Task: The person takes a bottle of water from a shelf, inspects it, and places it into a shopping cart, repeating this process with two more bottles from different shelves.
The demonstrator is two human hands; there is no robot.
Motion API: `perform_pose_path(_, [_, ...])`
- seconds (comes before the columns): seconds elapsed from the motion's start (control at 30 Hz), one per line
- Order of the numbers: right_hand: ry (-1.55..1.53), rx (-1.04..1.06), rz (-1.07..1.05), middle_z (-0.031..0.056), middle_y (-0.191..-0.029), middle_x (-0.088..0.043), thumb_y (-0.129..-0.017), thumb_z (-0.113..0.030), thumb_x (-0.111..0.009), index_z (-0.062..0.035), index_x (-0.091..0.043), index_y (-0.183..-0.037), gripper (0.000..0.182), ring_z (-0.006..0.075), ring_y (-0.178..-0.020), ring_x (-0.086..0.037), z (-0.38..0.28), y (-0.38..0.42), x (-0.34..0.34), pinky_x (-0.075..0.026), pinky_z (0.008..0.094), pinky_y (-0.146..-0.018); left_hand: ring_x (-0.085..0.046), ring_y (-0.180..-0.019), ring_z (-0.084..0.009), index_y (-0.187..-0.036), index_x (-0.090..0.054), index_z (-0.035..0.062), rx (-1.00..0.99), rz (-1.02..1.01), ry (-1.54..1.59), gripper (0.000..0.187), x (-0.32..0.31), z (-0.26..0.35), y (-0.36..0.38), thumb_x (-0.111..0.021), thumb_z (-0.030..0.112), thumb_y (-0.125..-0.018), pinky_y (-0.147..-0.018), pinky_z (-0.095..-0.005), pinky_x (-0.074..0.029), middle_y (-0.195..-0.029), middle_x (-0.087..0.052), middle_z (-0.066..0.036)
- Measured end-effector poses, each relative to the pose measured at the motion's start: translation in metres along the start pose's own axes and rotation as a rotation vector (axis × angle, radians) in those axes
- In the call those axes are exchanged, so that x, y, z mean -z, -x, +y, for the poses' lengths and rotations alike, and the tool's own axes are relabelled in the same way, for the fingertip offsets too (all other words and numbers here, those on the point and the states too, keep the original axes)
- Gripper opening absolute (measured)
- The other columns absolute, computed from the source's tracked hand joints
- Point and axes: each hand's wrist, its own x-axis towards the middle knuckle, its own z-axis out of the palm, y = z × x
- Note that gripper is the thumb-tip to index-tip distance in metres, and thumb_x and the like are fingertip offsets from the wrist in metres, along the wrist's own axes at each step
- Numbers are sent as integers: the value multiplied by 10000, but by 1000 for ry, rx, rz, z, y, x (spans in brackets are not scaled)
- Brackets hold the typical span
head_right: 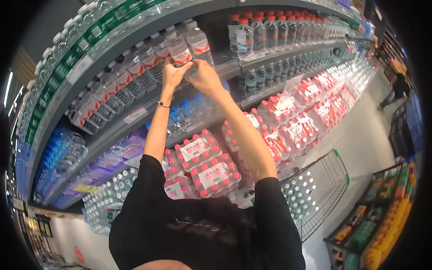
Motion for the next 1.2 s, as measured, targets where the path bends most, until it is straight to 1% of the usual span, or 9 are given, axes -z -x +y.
perform_pose_path(0.2, [48,-17,-2,253,-1218,-568,-746,-203,-793,43,-461,-1309,698,413,-1111,-587,-5,1,-5,-487,459,-932,-706,-975,-257,-1175,-528,-56,5,-16,28,632,14,39,27,-871,207,-714,-860,-348,-549,-1059,-712,-194])
perform_pose_path(0.3, [52,-1,-5,250,-1199,-563,-729,-169,-792,22,-453,-1313,701,431,-1087,-584,-7,-1,-8,-490,475,-909,-685,-1032,-309,-1215,-487,-37,-12,35,-33,654,12,47,41,-863,183,-727,-860,-378,-537,-1087,-688,-211])
perform_pose_path(0.4, [-2,9,36,247,-1186,-561,-709,-127,-789,-1,-452,-1313,703,444,-1070,-583,-18,-4,-7,-491,484,-891,-670,-1061,-311,-1233,-471,-34,-196,95,2,649,14,49,51,-852,149,-741,-881,-386,-529,-1136,-668,-209])
perform_pose_path(0.53, [-36,135,149,236,-1179,-561,-694,-106,-789,-14,-448,-1307,707,437,-1044,-588,-59,14,21,-494,475,-878,-669,-1052,-281,-1258,-460,-27,-237,139,19,676,29,98,76,-856,90,-722,-882,-375,-529,-1125,-669,-179])
perform_pose_path(0.67, [-23,205,160,217,-1153,-578,-703,-141,-809,-17,-447,-1303,712,393,-1014,-617,-91,66,62,-507,427,-870,-672,-1007,-219,-1253,-500,-14,-19,-97,294,687,46,126,123,-881,80,-689,-861,-359,-543,-1109,-678,-132])
perform_pose_path(0.83, [-257,-151,18,176,-1091,-628,-714,-209,-847,-5,-469,-1292,720,302,-980,-659,-131,170,114,-519,389,-842,-622,-1109,-204,-1326,-496,-10,67,-490,524,727,49,166,192,-875,116,-719,-958,-363,-495,-1198,-641,-119])
perform_pose_path(1.0, [-132,-336,48,161,-1071,-671,-698,-217,-866,17,-470,-1318,772,249,-979,-683,-140,260,157,-538,365,-832,-595,-1141,-212,-1354,-484,-21,-72,-739,447,717,1,175,242,-849,140,-759,-981,-361,-474,-1217,-619,-111])
perform_pose_path(1.13, [-88,-543,156,171,-1087,-694,-696,-231,-886,21,-493,-1321,781,206,-904,-715,-170,310,193,-563,344,-775,-594,-1059,-165,-1323,-495,-24,342,-965,818,638,-37,176,290,-821,151,-803,-923,-332,-492,-1171,-617,-84])
perform_pose_path(1.2, [-115,-672,228,169,-1091,-693,-704,-248,-891,22,-510,-1299,756,189,-878,-714,-189,332,204,-564,340,-745,-626,-951,-123,-1282,-481,-42,473,-1087,945,492,-46,179,303,-716,68,-865,-786,-288,-525,-1140,-623,-104])
